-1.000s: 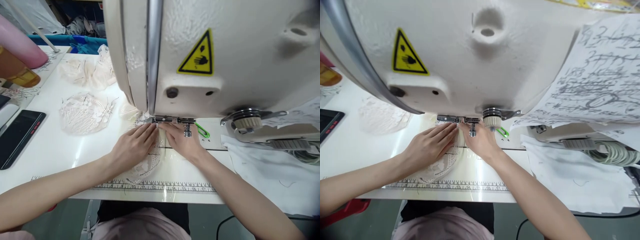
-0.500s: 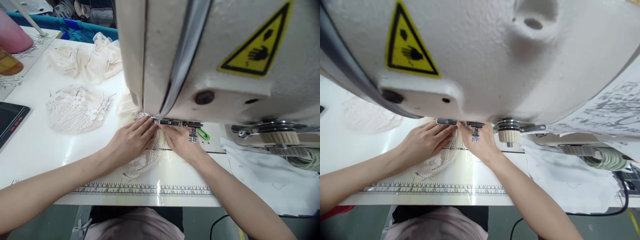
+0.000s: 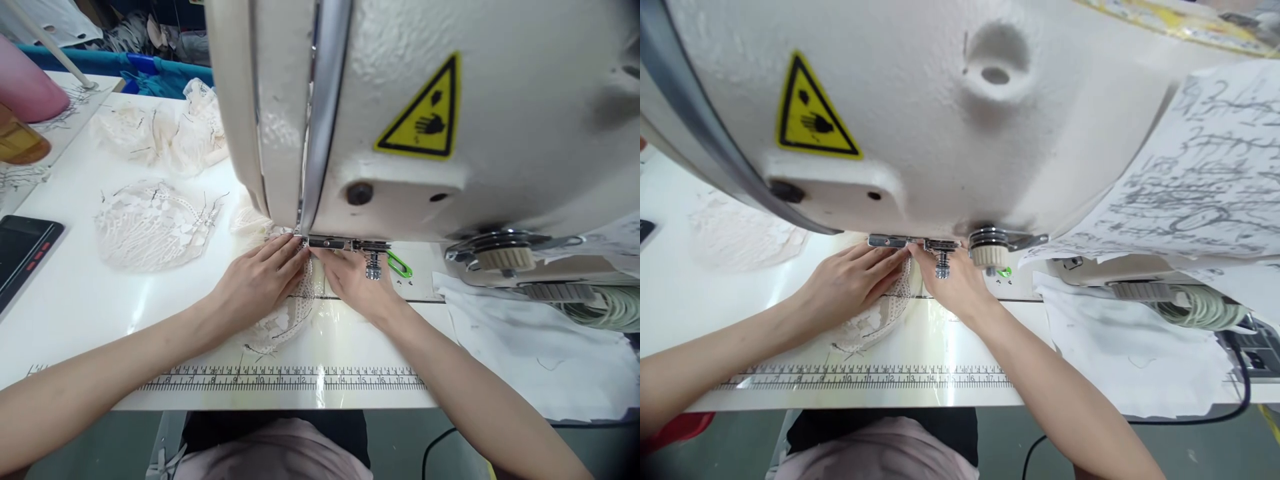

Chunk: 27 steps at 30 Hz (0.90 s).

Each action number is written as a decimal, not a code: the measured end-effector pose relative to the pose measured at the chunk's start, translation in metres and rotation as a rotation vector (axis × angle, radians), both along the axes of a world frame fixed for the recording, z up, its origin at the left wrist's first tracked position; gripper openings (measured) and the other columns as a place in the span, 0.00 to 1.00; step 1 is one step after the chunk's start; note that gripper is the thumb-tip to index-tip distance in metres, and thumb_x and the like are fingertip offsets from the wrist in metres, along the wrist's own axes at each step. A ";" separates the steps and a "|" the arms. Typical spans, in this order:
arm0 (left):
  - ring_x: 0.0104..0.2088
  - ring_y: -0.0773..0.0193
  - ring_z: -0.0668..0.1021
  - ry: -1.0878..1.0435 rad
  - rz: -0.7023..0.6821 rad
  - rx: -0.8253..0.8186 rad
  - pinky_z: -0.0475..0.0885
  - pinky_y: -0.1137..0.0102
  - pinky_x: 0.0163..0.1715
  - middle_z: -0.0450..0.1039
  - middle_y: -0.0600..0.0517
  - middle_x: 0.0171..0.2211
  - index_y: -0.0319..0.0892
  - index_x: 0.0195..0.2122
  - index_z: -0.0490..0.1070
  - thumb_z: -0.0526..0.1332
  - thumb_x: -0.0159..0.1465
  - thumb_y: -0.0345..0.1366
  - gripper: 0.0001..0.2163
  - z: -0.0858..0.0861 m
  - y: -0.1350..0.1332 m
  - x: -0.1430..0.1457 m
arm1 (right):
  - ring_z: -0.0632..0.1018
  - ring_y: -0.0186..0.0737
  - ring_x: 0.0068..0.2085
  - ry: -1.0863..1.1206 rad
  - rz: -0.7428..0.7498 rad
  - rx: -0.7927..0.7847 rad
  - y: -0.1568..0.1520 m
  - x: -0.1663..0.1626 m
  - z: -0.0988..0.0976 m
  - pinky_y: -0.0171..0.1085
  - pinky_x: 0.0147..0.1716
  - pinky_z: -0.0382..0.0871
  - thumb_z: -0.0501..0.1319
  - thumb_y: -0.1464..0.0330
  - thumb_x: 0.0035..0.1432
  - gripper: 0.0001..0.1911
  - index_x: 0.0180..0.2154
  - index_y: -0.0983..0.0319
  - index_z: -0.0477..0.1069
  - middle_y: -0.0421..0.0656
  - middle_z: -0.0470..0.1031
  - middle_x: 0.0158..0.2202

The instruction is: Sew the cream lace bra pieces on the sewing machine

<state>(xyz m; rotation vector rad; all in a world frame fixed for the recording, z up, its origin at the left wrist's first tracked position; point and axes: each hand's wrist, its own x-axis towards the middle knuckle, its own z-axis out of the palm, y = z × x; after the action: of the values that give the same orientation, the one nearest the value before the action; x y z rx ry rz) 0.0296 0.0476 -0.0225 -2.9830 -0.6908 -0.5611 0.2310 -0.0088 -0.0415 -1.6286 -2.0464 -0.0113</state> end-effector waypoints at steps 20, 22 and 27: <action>0.46 0.59 0.79 0.207 -0.476 0.323 0.74 0.69 0.27 0.77 0.47 0.50 0.42 0.44 0.76 0.58 0.67 0.29 0.09 0.040 -0.042 -0.057 | 0.71 0.34 0.35 -0.194 0.452 0.138 -0.003 0.003 0.016 0.37 0.37 0.65 0.48 0.85 0.56 0.18 0.32 0.60 0.70 0.37 0.76 0.33; 0.45 0.58 0.80 0.156 -0.425 0.290 0.75 0.69 0.28 0.78 0.45 0.48 0.39 0.43 0.75 0.54 0.66 0.25 0.11 0.038 -0.047 -0.062 | 0.72 0.35 0.36 -0.145 0.474 0.130 -0.003 0.004 0.015 0.38 0.38 0.66 0.48 0.83 0.56 0.16 0.34 0.61 0.70 0.38 0.77 0.33; 0.26 0.65 0.79 0.006 0.024 -0.106 0.69 0.71 0.19 0.79 0.51 0.35 0.43 0.45 0.69 0.49 0.72 0.31 0.10 0.055 -0.033 -0.055 | 0.73 0.41 0.39 -0.016 0.553 0.086 -0.003 0.006 0.020 0.43 0.40 0.68 0.55 0.66 0.61 0.09 0.38 0.63 0.70 0.44 0.76 0.37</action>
<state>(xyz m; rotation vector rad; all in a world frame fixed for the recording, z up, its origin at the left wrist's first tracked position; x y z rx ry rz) -0.0255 0.0141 0.0329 -3.0674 -0.7782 -0.5305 0.2370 -0.0122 -0.0213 -0.9718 -2.4030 0.0817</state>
